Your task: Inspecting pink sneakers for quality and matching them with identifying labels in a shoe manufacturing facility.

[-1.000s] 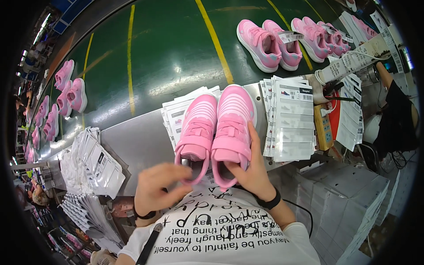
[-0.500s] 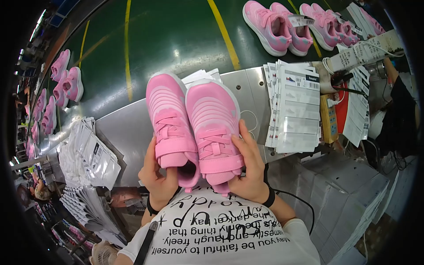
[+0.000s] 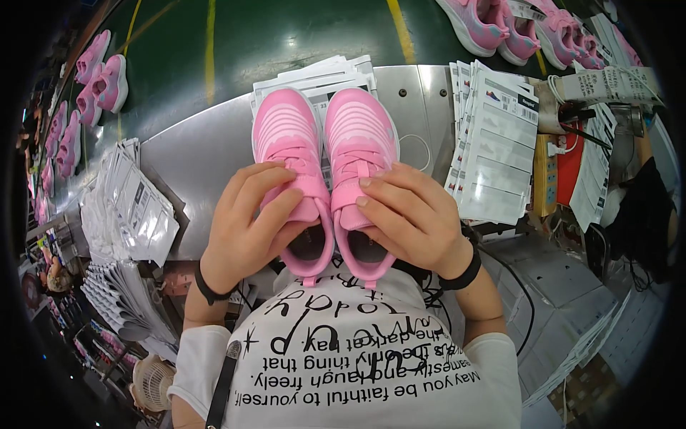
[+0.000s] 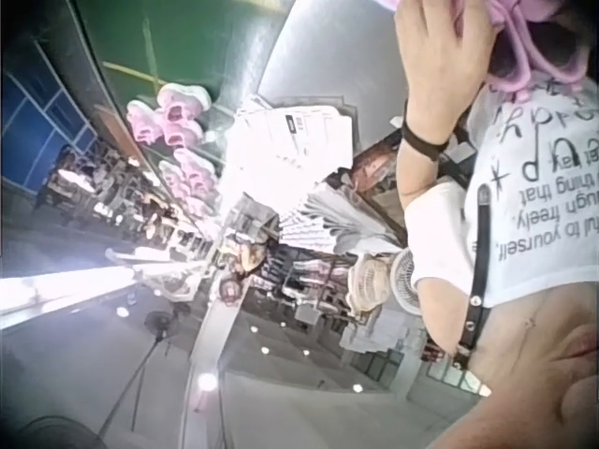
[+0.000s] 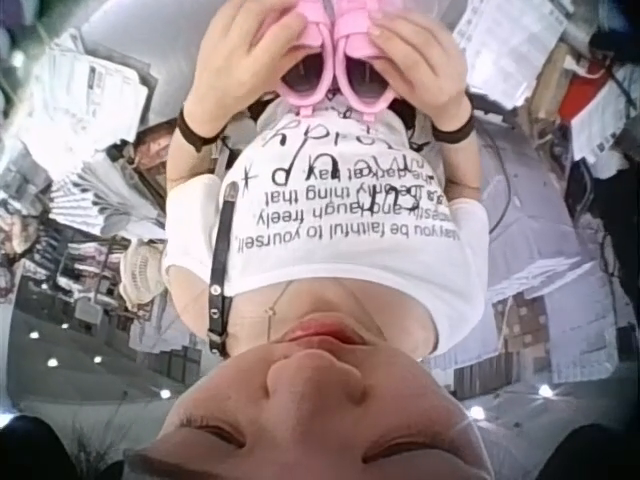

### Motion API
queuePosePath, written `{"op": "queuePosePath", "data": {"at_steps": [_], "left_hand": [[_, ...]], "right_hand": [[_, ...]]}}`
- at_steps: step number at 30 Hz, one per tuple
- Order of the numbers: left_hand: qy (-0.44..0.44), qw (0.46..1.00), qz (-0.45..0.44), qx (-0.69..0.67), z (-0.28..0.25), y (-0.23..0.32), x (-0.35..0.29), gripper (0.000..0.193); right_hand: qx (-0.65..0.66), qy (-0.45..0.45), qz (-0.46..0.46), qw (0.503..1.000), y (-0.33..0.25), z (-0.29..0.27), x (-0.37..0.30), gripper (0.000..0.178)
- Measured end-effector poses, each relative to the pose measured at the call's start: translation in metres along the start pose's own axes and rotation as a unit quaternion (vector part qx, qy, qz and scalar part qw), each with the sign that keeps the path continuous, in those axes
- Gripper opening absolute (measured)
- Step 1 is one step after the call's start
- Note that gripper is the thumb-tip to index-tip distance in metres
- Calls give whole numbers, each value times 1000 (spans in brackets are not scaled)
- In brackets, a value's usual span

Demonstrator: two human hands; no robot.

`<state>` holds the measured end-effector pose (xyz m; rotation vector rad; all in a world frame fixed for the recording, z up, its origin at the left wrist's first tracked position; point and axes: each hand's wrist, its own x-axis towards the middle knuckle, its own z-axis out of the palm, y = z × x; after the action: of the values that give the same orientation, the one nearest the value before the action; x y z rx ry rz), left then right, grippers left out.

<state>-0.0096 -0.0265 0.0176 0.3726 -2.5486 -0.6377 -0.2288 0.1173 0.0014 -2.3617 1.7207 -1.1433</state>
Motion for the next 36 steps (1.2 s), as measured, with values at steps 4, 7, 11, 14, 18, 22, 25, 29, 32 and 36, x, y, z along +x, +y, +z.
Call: {"op": "queuePosePath", "data": {"at_steps": [4,7,11,14,18,22,25,29,32,36], "left_hand": [[45,995,87,-6,1,-12,21,39],[76,996,40,-39,-12,-13,44,28],[45,993,-12,-107,-25,-28,73,17],[0,973,-125,-196,-36,-33,84,15],[-40,937,-200,-284,-39,-39,91,14],[-8,910,-212,-357,-28,-49,89,15],[-15,892,-258,-371,-33,-42,93,13],[80,894,-252,-361,-19,-27,82,8],[86,951,-177,-240,-9,-21,75,8],[70,997,-17,-31,6,-23,47,27]], "right_hand": [[-54,-24,-26,998,5,-7,20,26],[-33,-38,26,998,9,-23,59,22],[76,-82,105,988,35,-35,102,15],[183,-79,195,960,47,-31,116,13],[356,-173,351,849,60,-35,125,14],[405,-178,335,832,76,-24,122,14],[400,-160,348,833,75,-22,121,14],[436,-109,357,819,63,-18,113,12],[320,-95,377,864,41,-30,102,9],[138,-59,136,979,38,-9,68,14]]}}
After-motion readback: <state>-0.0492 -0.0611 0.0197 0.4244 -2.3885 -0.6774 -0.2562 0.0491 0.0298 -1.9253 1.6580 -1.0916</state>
